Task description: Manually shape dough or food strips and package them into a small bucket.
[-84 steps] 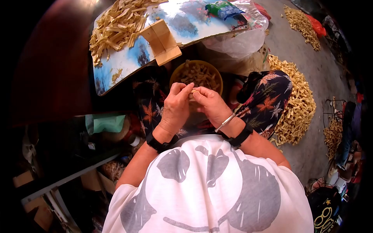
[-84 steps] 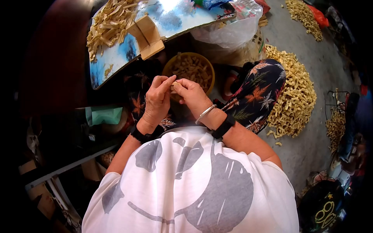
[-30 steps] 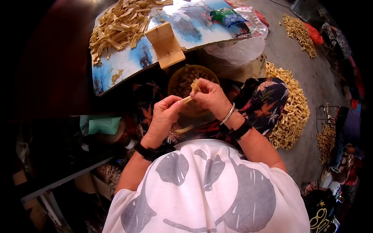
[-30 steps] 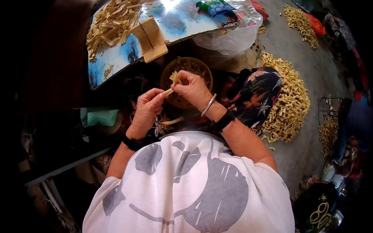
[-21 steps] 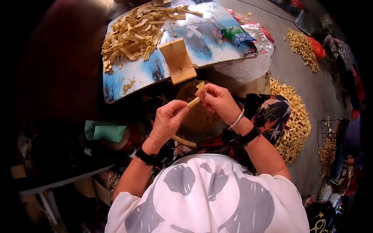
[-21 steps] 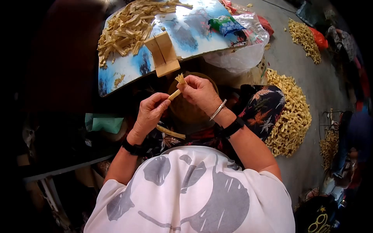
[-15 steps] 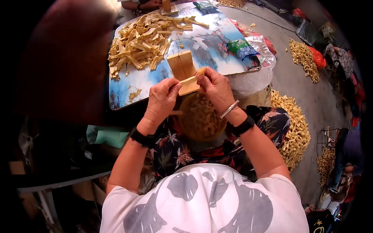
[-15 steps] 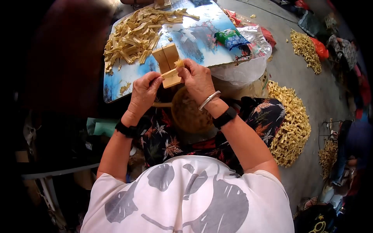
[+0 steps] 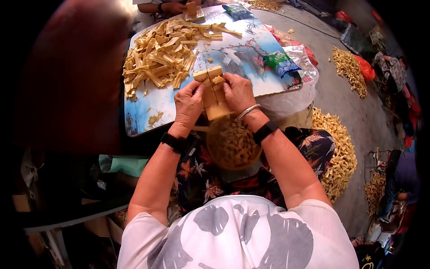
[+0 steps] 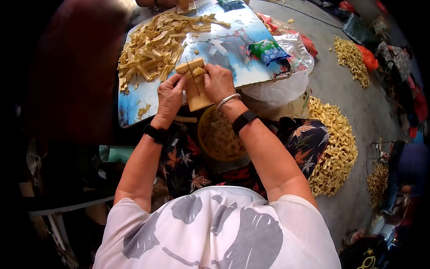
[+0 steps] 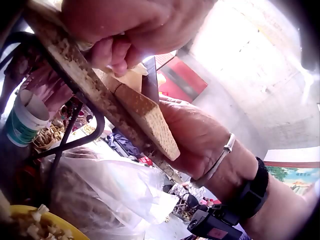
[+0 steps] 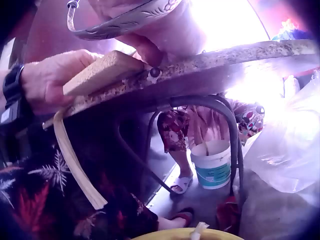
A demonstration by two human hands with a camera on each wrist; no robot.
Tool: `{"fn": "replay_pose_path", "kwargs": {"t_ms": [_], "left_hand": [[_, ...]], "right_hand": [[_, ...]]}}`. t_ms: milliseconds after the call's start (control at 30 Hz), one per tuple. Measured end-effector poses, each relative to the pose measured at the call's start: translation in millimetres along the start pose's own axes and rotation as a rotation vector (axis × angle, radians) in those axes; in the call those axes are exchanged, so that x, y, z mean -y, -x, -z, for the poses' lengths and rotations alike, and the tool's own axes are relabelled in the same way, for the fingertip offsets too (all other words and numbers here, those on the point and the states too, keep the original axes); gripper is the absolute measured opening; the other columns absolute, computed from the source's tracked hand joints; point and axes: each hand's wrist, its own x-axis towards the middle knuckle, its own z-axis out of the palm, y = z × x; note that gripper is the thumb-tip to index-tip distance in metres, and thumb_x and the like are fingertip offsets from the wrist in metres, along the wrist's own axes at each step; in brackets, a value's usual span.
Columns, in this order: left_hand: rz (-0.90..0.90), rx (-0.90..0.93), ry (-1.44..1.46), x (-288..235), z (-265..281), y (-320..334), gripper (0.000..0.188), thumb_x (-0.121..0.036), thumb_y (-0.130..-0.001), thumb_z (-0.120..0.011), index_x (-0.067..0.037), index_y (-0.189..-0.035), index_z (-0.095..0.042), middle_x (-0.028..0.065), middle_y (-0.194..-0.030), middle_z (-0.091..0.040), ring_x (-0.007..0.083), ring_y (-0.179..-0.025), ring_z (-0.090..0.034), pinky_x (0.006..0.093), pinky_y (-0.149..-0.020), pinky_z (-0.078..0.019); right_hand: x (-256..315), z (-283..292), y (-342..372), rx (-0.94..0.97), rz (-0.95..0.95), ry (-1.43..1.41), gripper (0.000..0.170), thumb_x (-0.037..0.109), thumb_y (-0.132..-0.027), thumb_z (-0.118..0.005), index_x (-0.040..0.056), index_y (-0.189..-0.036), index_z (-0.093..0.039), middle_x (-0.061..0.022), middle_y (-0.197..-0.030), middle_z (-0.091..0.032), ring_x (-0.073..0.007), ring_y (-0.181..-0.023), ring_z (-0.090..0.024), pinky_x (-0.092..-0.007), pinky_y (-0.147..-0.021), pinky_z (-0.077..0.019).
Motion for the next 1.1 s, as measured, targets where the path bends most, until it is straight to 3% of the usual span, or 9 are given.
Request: {"fn": "replay_pose_path", "kwargs": {"t_ms": [133,267,500,533,733,833,867,967,1100], "left_hand": [[0.367,0.127,0.651,-3.4,18.7,5.0,0.016,-0.013,-0.097,-0.056,0.000,-0.100,-0.065,-0.0015,-0.074,-0.058,0.0089,-0.061,-0.050,0.0234,-0.059,-0.0431],[0.300,0.114,0.724,-13.8,27.6,39.3,0.016,-0.011,-0.098,-0.056,0.000,-0.106,-0.064,0.0007,-0.080,-0.061,0.0088,-0.071,-0.054,0.0228,-0.069,-0.0455],[0.255,0.200,0.723,-45.1,-7.2,110.7,0.015,-0.007,-0.094,-0.062,-0.001,-0.107,-0.064,0.0049,-0.097,-0.069,0.0102,-0.088,-0.063,0.0248,-0.084,-0.0504],[0.307,0.185,0.749,-49.4,-14.4,118.4,0.014,-0.001,-0.091,-0.063,0.000,-0.105,-0.065,0.0011,-0.095,-0.067,0.0068,-0.088,-0.061,0.0218,-0.081,-0.0495],[0.224,0.129,0.185,-34.8,-24.0,149.0,0.019,-0.017,-0.094,-0.065,-0.001,-0.103,-0.064,0.0024,-0.091,-0.066,0.0092,-0.082,-0.060,0.0223,-0.079,-0.0488],[1.045,0.477,0.816,-21.5,-7.1,160.6,0.030,-0.030,-0.095,-0.065,-0.001,-0.103,-0.062,0.0065,-0.090,-0.066,0.0156,-0.082,-0.064,0.0284,-0.080,-0.0516],[1.169,0.546,0.976,-21.1,-9.3,165.1,0.037,-0.037,-0.094,-0.064,-0.001,-0.105,-0.061,0.0083,-0.091,-0.067,0.0196,-0.082,-0.065,0.0330,-0.081,-0.0532],[1.031,0.390,1.068,-48.2,-16.6,167.4,0.033,-0.033,-0.094,-0.065,-0.002,-0.105,-0.062,0.0070,-0.092,-0.067,0.0169,-0.081,-0.064,0.0322,-0.081,-0.0527],[0.846,0.416,0.811,-41.8,-26.3,167.9,0.024,-0.019,-0.094,-0.064,-0.001,-0.108,-0.063,0.0035,-0.088,-0.065,0.0101,-0.073,-0.062,0.0243,-0.068,-0.0525]], "right_hand": [[0.5,21.7,4.5,0.170,-0.159,-0.060,0.012,0.013,-0.089,-0.060,0.0021,-0.093,-0.063,-0.0147,-0.081,-0.067,-0.0316,-0.074,-0.065,-0.0400,-0.069,-0.0514],[13.1,56.5,42.0,0.247,-0.555,-0.602,0.019,0.018,-0.093,-0.061,-0.0004,-0.097,-0.063,-0.0029,-0.075,-0.066,-0.0076,-0.062,-0.057,-0.0254,-0.058,-0.0490],[40.0,71.8,112.8,0.210,-0.309,-0.219,0.031,0.025,-0.088,-0.070,0.0012,-0.107,-0.065,-0.0078,-0.075,-0.062,-0.0155,-0.064,-0.059,-0.0311,-0.061,-0.0490],[43.4,64.0,119.2,0.170,-0.218,-0.227,0.035,0.027,-0.086,-0.071,0.0024,-0.110,-0.066,-0.0100,-0.076,-0.058,-0.0232,-0.069,-0.059,-0.0342,-0.066,-0.0486],[54.9,63.9,135.4,-0.031,-0.126,-0.253,0.015,0.016,-0.093,-0.060,0.0046,-0.100,-0.066,-0.0134,-0.085,-0.063,-0.0311,-0.078,-0.062,-0.0376,-0.071,-0.0499],[55.7,67.2,151.1,0.040,-0.173,-0.257,0.012,0.015,-0.092,-0.060,0.0046,-0.095,-0.064,-0.0137,-0.085,-0.065,-0.0328,-0.077,-0.064,-0.0385,-0.067,-0.0509],[59.0,68.8,157.6,0.051,-0.113,-0.227,0.011,0.014,-0.091,-0.060,0.0051,-0.097,-0.063,-0.0137,-0.082,-0.066,-0.0337,-0.075,-0.065,-0.0394,-0.064,-0.0519],[62.1,66.2,183.9,0.160,-0.063,-0.214,0.012,0.013,-0.091,-0.060,0.0060,-0.100,-0.061,-0.0145,-0.082,-0.066,-0.0341,-0.076,-0.065,-0.0401,-0.064,-0.0524],[65.6,73.8,196.4,0.194,-0.090,-0.269,0.010,0.013,-0.089,-0.061,0.0051,-0.096,-0.059,-0.0155,-0.081,-0.065,-0.0347,-0.075,-0.066,-0.0412,-0.064,-0.0524]]}}
